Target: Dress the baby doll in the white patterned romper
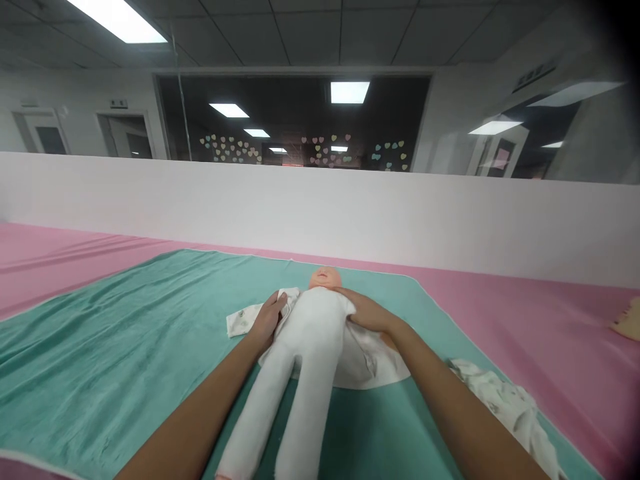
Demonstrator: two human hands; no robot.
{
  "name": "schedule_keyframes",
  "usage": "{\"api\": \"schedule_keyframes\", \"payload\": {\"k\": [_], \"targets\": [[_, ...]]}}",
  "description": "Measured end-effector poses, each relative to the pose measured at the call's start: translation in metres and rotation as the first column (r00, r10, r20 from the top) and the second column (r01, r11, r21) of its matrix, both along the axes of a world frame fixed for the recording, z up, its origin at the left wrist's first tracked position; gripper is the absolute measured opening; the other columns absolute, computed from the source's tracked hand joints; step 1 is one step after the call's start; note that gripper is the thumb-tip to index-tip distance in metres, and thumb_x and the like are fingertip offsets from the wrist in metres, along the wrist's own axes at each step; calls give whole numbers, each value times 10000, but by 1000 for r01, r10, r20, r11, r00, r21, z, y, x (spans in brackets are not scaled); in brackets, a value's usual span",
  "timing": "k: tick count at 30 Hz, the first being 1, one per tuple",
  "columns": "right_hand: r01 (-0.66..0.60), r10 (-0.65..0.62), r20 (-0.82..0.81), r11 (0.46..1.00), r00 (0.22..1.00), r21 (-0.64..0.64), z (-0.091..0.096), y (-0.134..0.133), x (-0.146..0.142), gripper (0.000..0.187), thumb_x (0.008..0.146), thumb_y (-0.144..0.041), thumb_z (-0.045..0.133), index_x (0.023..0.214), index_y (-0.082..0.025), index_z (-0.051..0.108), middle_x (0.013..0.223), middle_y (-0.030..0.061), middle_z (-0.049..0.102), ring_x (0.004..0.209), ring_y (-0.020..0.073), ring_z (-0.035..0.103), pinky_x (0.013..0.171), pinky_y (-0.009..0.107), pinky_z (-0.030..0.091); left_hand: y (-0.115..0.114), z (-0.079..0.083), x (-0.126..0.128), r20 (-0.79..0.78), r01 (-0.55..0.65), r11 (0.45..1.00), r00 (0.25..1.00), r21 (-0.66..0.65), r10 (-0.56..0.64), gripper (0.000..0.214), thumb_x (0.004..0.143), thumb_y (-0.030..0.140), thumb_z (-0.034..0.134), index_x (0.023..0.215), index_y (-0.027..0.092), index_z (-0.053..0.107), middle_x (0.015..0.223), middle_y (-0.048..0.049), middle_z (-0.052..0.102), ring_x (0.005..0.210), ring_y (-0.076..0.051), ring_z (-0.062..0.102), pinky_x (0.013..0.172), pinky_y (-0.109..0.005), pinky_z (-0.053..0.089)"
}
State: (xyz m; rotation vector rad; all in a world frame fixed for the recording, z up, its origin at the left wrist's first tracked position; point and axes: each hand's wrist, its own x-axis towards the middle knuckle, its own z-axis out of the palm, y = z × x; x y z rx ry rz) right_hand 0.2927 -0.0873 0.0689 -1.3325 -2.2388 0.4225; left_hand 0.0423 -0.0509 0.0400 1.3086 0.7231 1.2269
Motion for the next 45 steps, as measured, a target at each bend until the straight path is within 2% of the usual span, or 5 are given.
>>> {"api": "schedule_keyframes", "payload": {"k": [9, 17, 26, 40, 45], "targets": [[342, -585, 304, 740, 752, 579, -61, 24, -28, 539, 816, -130, 408, 1339, -225, 320, 1195, 117, 525, 1021, 238, 475, 925, 397, 277, 5, 8, -6, -14, -75, 996, 997, -38, 75, 298, 735, 450, 583, 806, 161, 594, 743, -13, 603, 676, -131, 531, 614, -225, 429], [363, -618, 270, 702, 738, 613, -71, 26, -28, 587, 782, -141, 434, 1348, -138, 276, 1249, 148, 474, 1142, 267, 378, 1017, 481, 163, -20, 27, -22, 71, 513, 855, 858, -84, -508, 445, 686, 317, 650, 1114, 212, 586, 1147, -109, 580, 803, -223, 616, 530, -270, 461], [389, -624, 265, 709, 735, 588, -68, 22, -30, 558, 733, -100, 456, 1281, -134, 354, 1200, 163, 503, 1131, 273, 382, 1028, 529, 105, -2, 10, -12, -224, -191, 969, 948, 159, 224, 327, 740, 420, 573, 951, 177, 636, 967, -75, 635, 891, -210, 553, 744, -302, 435], [261, -502, 229, 724, 834, 638, -62, 23, -30, 480, 833, -81, 333, 1309, -141, 353, 1330, 133, 434, 1220, 224, 337, 1061, 538, 7, 20, 27, 23, -717, -155, 861, 493, 485, 493, 180, 701, 355, 540, 602, 205, 536, 569, -7, 529, 540, -149, 437, 531, -253, 261], [249, -474, 210, 731, 855, 636, -62, 25, -26, 455, 866, -98, 327, 1311, -184, 357, 1327, 99, 449, 1233, 217, 332, 1060, 554, 18, 21, 41, 42, -510, -235, 911, 768, 339, 387, 229, 696, 364, 526, 551, 190, 492, 515, 23, 455, 488, -112, 374, 494, -240, 255]]}}
